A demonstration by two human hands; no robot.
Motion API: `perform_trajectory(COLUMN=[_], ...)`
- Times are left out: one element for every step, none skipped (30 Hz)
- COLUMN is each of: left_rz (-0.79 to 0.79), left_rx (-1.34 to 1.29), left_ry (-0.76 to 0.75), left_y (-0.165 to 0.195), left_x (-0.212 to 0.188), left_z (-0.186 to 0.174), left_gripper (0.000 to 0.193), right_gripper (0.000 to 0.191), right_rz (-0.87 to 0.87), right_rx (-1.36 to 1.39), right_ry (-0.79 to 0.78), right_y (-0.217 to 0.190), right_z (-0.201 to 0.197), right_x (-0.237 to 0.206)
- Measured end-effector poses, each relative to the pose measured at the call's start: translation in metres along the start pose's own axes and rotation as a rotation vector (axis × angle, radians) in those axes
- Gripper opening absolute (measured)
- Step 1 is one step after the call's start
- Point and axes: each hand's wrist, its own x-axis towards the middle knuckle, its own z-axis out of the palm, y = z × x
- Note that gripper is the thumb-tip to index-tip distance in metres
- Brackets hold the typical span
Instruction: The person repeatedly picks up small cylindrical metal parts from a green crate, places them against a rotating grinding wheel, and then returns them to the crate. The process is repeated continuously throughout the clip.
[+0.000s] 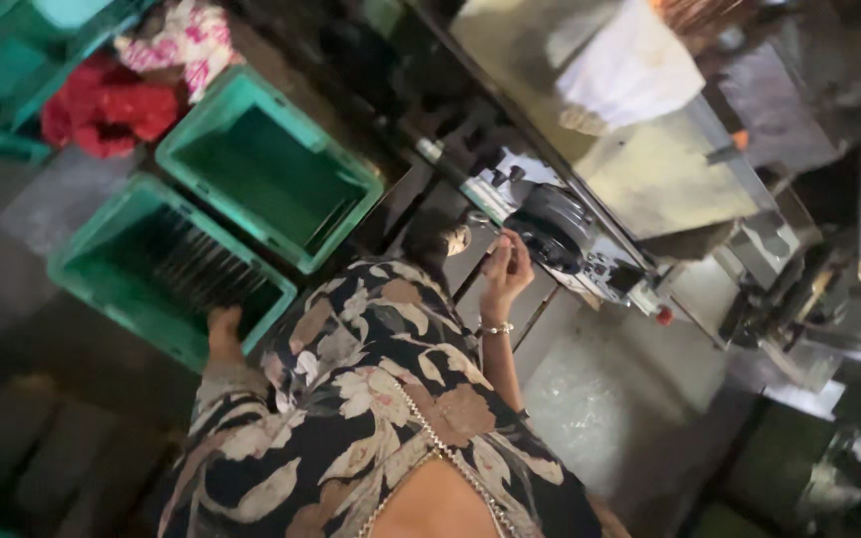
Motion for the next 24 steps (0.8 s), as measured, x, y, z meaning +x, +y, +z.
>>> perform_trajectory(left_rz=[0.097, 0.079, 0.064, 0.050, 0.034, 0.012, -0.015, -0.047, -0.041, -0.031, -0.018, -0.037, -0.061, -0.083, -0.040, 0.043, 0.138, 0.232, 0.295, 0.359, 0.416, 0.520, 0.622, 0.663], left_rx=[0.001, 0.014, 0.026, 0.036, 0.047, 0.059, 0.072, 0.084, 0.302, 0.515, 0.727, 0.589, 0.452, 0.313, 0.217, 0.120, 0.033, -0.042, -0.106, -0.165, -0.215, -0.363, -0.508, -0.535], left_ry=[0.062, 0.048, 0.035, 0.024, 0.018, 0.013, 0.010, 0.011, -0.114, -0.236, -0.355, -0.328, -0.304, -0.279, -0.160, 0.047, 0.227, 0.364, 0.407, 0.435, 0.435, 0.334, 0.231, 0.185], left_y=[0.004, 0.007, 0.011, 0.015, 0.018, 0.020, 0.021, 0.021, 0.025, 0.032, 0.042, 0.052, 0.058, 0.065, 0.074, 0.083, 0.093, 0.103, 0.115, 0.125, 0.136, 0.147, 0.159, 0.174], left_x=[-0.003, -0.006, -0.008, -0.011, -0.013, -0.016, -0.019, -0.022, -0.022, -0.018, -0.014, -0.015, -0.018, -0.021, -0.028, -0.038, -0.047, -0.054, -0.057, -0.059, -0.057, -0.054, -0.046, -0.033], left_z=[0.002, 0.002, 0.001, 0.001, 0.000, -0.001, -0.001, -0.002, 0.000, 0.005, 0.010, 0.013, 0.015, 0.017, 0.018, 0.019, 0.018, 0.017, 0.016, 0.015, 0.018, 0.022, 0.027, 0.036], left_gripper=[0.061, 0.062, 0.064, 0.066, 0.068, 0.071, 0.073, 0.076, 0.062, 0.052, 0.046, 0.044, 0.043, 0.044, 0.042, 0.041, 0.041, 0.040, 0.040, 0.041, 0.040, 0.039, 0.039, 0.037], right_gripper=[0.024, 0.024, 0.024, 0.024, 0.024, 0.024, 0.024, 0.024, 0.024, 0.024, 0.024, 0.024, 0.024, 0.024, 0.024, 0.024, 0.024, 0.025, 0.025, 0.024, 0.024, 0.024, 0.023, 0.023], right_rz=[-0.041, -0.014, 0.011, 0.034, 0.036, 0.042, 0.050, 0.068, 0.082, 0.091, 0.083, 0.078, 0.078, 0.063, 0.045, 0.027, 0.039, 0.057, 0.080, 0.097, 0.108, 0.115, 0.080, 0.049], right_rx=[-0.063, -0.069, -0.072, -0.073, -0.069, -0.066, -0.067, -0.060, -0.053, -0.045, -0.036, -0.029, -0.026, -0.035, -0.043, -0.049, -0.019, 0.010, 0.034, 0.036, 0.039, 0.045, 0.028, 0.010], right_ry=[0.003, 0.017, 0.032, 0.046, 0.051, 0.052, 0.048, 0.053, 0.056, 0.059, 0.063, 0.066, 0.067, 0.065, 0.062, 0.060, 0.047, 0.033, 0.020, 0.010, 0.001, -0.009, -0.031, -0.054], right_y=[-0.003, -0.006, -0.009, -0.011, -0.013, -0.015, -0.015, -0.015, -0.014, -0.012, -0.010, -0.008, -0.005, -0.003, -0.001, 0.001, 0.001, 0.001, -0.001, -0.003, -0.007, -0.011, -0.016, -0.021], right_z=[0.000, 0.000, 0.001, 0.000, 0.000, 0.000, -0.001, -0.001, -0.002, -0.002, -0.002, -0.002, -0.002, -0.002, -0.001, 0.001, 0.002, 0.004, 0.006, 0.008, 0.011, 0.014, 0.016, 0.019], right_x=[-0.001, -0.003, -0.004, -0.005, -0.007, -0.009, -0.010, -0.011, -0.012, -0.012, -0.011, -0.010, -0.010, -0.010, -0.010, -0.011, -0.011, -0.011, -0.013, -0.014, -0.014, -0.014, -0.012, -0.009])
